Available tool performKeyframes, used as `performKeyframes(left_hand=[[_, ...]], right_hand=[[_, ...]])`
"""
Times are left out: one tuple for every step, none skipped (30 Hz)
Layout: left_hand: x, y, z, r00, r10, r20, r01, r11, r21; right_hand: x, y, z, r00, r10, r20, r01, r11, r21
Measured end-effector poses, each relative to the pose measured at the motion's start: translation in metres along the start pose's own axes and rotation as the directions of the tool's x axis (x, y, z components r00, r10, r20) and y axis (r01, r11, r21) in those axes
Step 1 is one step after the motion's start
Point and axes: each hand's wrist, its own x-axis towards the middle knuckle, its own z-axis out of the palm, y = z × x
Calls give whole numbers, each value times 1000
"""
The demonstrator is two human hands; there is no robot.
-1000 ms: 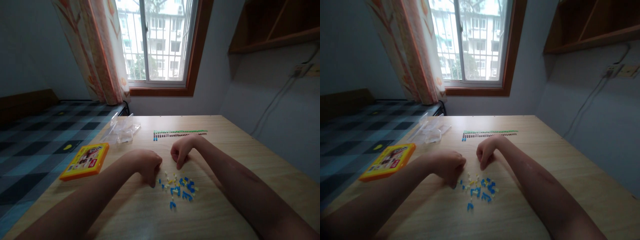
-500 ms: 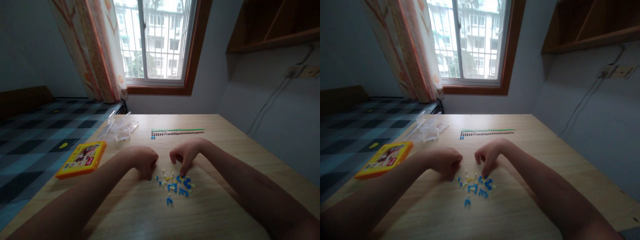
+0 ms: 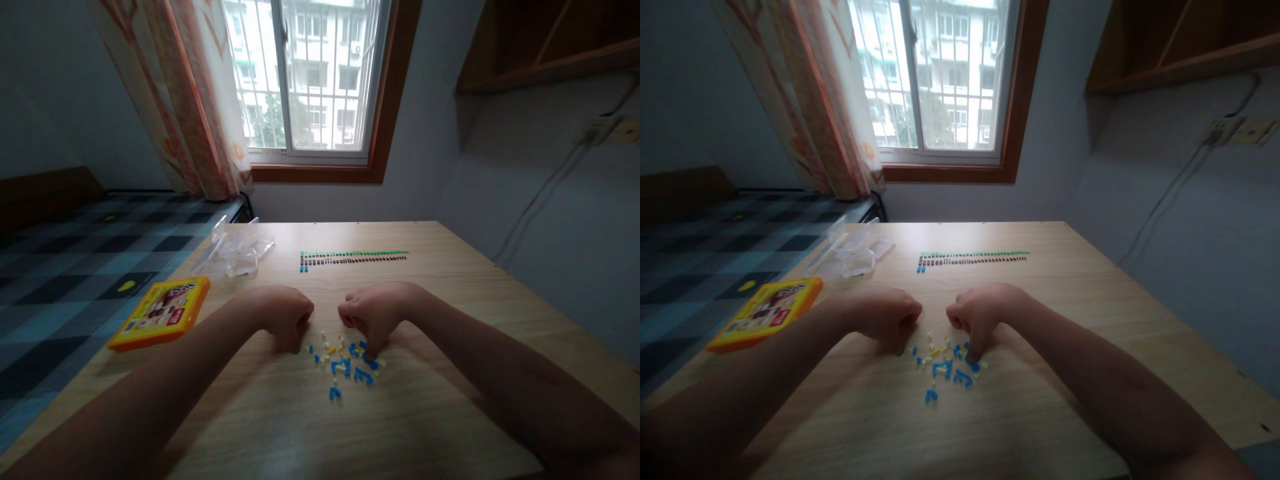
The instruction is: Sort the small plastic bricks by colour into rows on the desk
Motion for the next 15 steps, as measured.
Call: performKeyframes(left_hand=[[0, 0, 0, 1000, 1, -1, -1, 1000, 1], [0, 0, 0, 1000, 2, 0, -2, 1000, 3], [0, 0, 0, 1000, 1, 3, -1, 1000, 4], [0, 0, -1, 1000, 0, 8, 0, 1000, 5], [0, 0, -1, 1000, 0, 13, 0, 1000, 4], [-1, 0, -1, 1000, 1, 17, -1, 1000, 3], [-1, 0, -2, 1000, 2, 18, -2, 1000, 2], [-1, 1, -3, 1000, 3, 18, -3, 1000, 2], [-2, 1, -3, 1000, 3, 18, -3, 1000, 3], [-2, 2, -4, 1000, 0, 18, 0, 1000, 4], [-2, 3, -4, 1000, -3, 16, 3, 1000, 6], [-3, 3, -5, 1000, -7, 15, 7, 1000, 7], [-3, 4, -5, 1000, -11, 16, 11, 1000, 6], [-3, 4, -6, 1000, -15, 19, 15, 1000, 5], [-3, 5, -6, 1000, -17, 21, 17, 1000, 4]], right_hand=[[0, 0, 1, 1000, -2, -3, 2, 1000, -11], [0, 1, 1, 1000, -3, 0, 3, 1000, -17], [0, 2, 2, 1000, -4, 4, 4, 1000, -20], [0, 4, 2, 1000, -7, 9, 7, 1000, -18], [-1, 5, 2, 1000, -11, 15, 11, 1000, -13], [-1, 6, 2, 1000, -13, 20, 13, 1000, -7], [-1, 7, 2, 1000, -13, 27, 13, 1000, -1], [-2, 7, 1, 999, -9, 31, 9, 1000, 2], [-2, 6, 1, 999, -4, 38, 4, 1000, 0], [-2, 6, 0, 999, 4, 49, -4, 1000, -6], [-3, 5, -1, 998, 17, 62, -16, 1000, -12], [-3, 5, -1, 996, 34, 82, -33, 999, -13], [-2, 6, -2, 993, 52, 104, -52, 999, -4], [-2, 7, -3, 990, 68, 126, -71, 997, 18], [-1, 9, -3, 986, 81, 144, -89, 995, 51]])
